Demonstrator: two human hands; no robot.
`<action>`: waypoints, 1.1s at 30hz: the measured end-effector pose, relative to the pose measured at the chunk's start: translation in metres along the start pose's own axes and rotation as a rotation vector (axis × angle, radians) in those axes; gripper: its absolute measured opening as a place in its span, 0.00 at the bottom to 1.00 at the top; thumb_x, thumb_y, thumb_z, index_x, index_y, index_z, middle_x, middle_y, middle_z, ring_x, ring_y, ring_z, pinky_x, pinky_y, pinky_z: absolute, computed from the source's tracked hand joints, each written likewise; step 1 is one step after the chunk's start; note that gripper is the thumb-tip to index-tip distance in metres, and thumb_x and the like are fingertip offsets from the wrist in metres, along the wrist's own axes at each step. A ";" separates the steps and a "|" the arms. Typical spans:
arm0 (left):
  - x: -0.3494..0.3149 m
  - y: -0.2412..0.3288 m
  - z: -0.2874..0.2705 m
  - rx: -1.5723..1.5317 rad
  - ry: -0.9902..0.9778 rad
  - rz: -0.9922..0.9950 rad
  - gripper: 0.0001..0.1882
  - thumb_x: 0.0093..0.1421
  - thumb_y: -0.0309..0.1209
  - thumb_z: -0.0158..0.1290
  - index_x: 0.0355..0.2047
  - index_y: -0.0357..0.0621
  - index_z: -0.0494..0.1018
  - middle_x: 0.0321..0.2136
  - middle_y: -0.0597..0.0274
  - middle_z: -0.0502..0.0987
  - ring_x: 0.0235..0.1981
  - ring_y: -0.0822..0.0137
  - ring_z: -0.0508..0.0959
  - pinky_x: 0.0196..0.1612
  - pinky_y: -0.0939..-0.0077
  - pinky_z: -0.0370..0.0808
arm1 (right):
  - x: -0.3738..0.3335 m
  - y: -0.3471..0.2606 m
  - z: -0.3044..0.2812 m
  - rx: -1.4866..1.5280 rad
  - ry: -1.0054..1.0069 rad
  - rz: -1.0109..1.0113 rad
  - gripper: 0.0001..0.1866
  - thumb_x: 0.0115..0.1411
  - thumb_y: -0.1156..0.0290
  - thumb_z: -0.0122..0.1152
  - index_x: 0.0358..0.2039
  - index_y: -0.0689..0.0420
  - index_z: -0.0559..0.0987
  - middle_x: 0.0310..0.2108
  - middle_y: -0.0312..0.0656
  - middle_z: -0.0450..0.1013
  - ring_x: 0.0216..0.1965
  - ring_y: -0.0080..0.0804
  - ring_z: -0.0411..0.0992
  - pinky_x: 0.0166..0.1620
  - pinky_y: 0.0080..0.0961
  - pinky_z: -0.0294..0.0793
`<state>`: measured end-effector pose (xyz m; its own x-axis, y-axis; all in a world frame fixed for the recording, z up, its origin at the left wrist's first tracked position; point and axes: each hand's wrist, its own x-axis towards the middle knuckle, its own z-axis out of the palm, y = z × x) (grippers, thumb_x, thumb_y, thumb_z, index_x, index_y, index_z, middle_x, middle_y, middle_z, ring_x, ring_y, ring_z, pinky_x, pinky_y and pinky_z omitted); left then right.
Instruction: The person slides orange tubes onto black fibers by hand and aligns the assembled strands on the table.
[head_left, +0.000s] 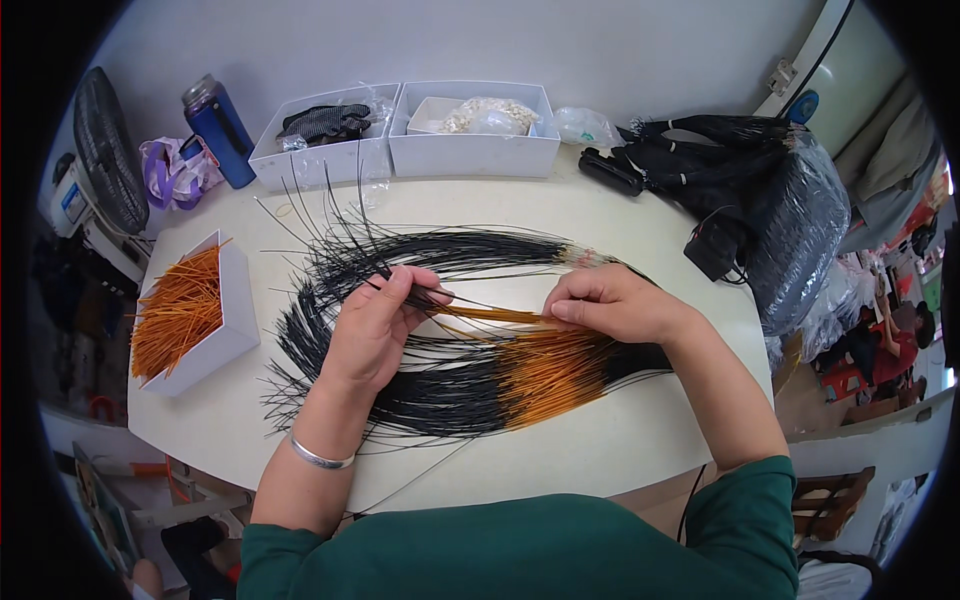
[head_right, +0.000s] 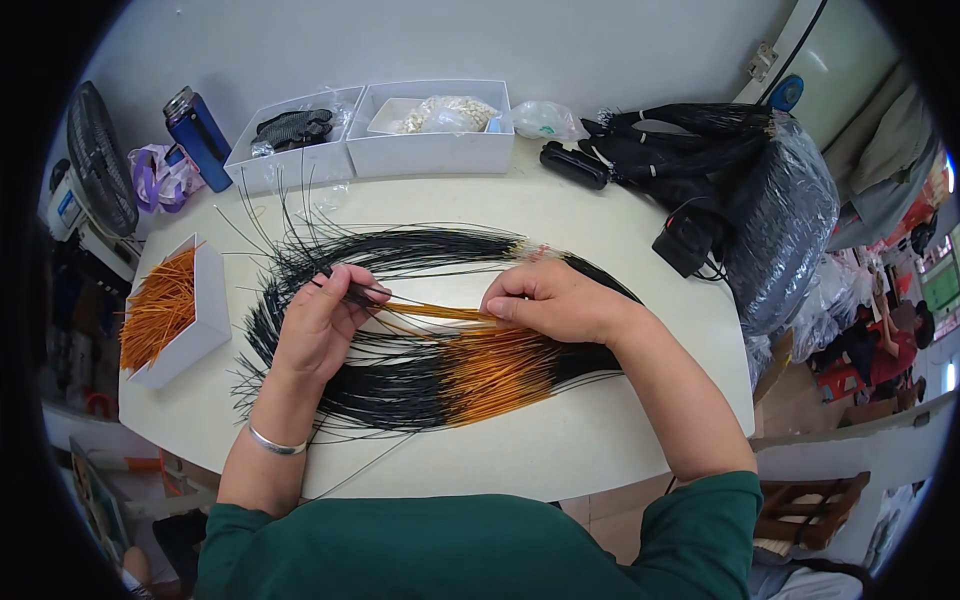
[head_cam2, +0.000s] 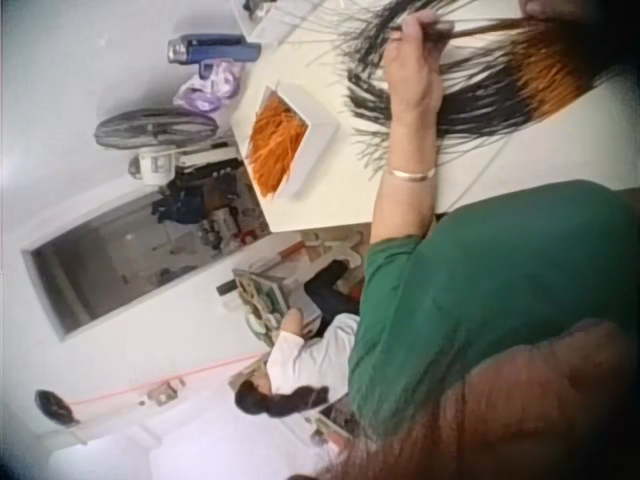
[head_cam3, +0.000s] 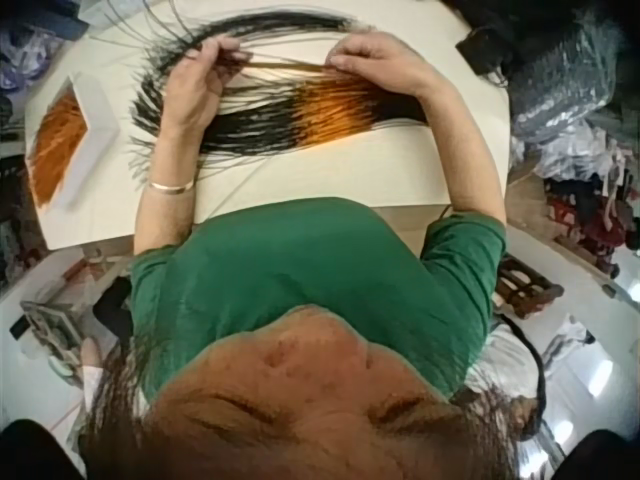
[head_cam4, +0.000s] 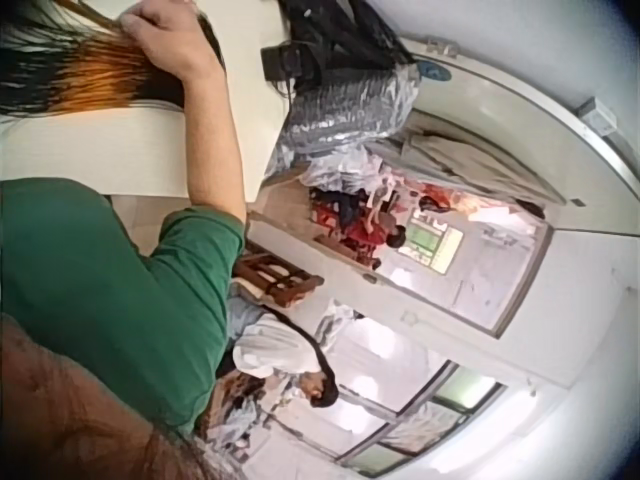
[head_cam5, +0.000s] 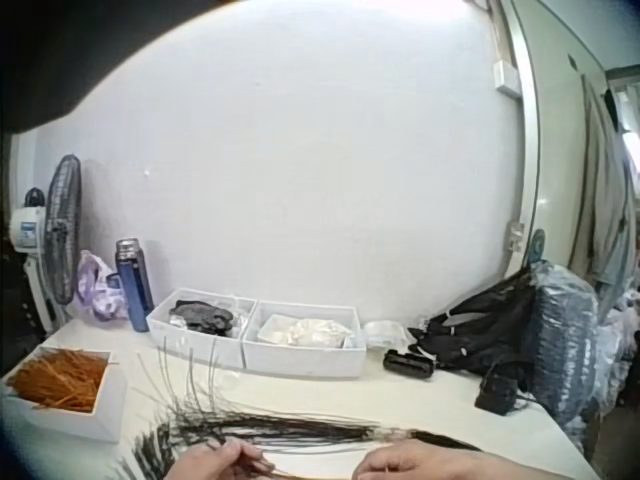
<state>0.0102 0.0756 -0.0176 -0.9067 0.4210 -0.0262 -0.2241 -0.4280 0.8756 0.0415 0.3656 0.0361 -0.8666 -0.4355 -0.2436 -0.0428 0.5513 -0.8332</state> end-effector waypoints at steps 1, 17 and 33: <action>0.000 0.000 0.000 0.000 0.001 0.000 0.16 0.69 0.40 0.42 0.38 0.40 0.72 0.33 0.58 0.78 0.39 0.66 0.77 0.50 0.68 0.71 | 0.000 0.001 0.000 0.016 -0.025 -0.021 0.12 0.64 0.65 0.54 0.39 0.60 0.79 0.31 0.37 0.75 0.34 0.23 0.71 0.43 0.22 0.70; -0.001 0.002 0.003 0.009 -0.005 0.023 0.16 0.69 0.40 0.42 0.39 0.39 0.73 0.32 0.59 0.78 0.39 0.66 0.78 0.50 0.69 0.72 | 0.006 -0.007 0.001 -0.340 -0.027 -0.250 0.09 0.59 0.69 0.59 0.36 0.60 0.79 0.31 0.45 0.75 0.35 0.38 0.73 0.44 0.30 0.70; -0.002 0.000 0.002 0.048 -0.022 -0.005 0.17 0.69 0.39 0.41 0.35 0.38 0.73 0.28 0.59 0.77 0.36 0.66 0.77 0.48 0.70 0.72 | -0.002 -0.008 0.001 -0.615 0.220 -0.320 0.04 0.57 0.73 0.59 0.30 0.60 0.77 0.28 0.45 0.74 0.32 0.45 0.73 0.36 0.34 0.72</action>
<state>0.0127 0.0765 -0.0160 -0.8974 0.4407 -0.0200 -0.2102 -0.3873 0.8976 0.0443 0.3615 0.0431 -0.8421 -0.5248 0.1244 -0.5265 0.7497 -0.4010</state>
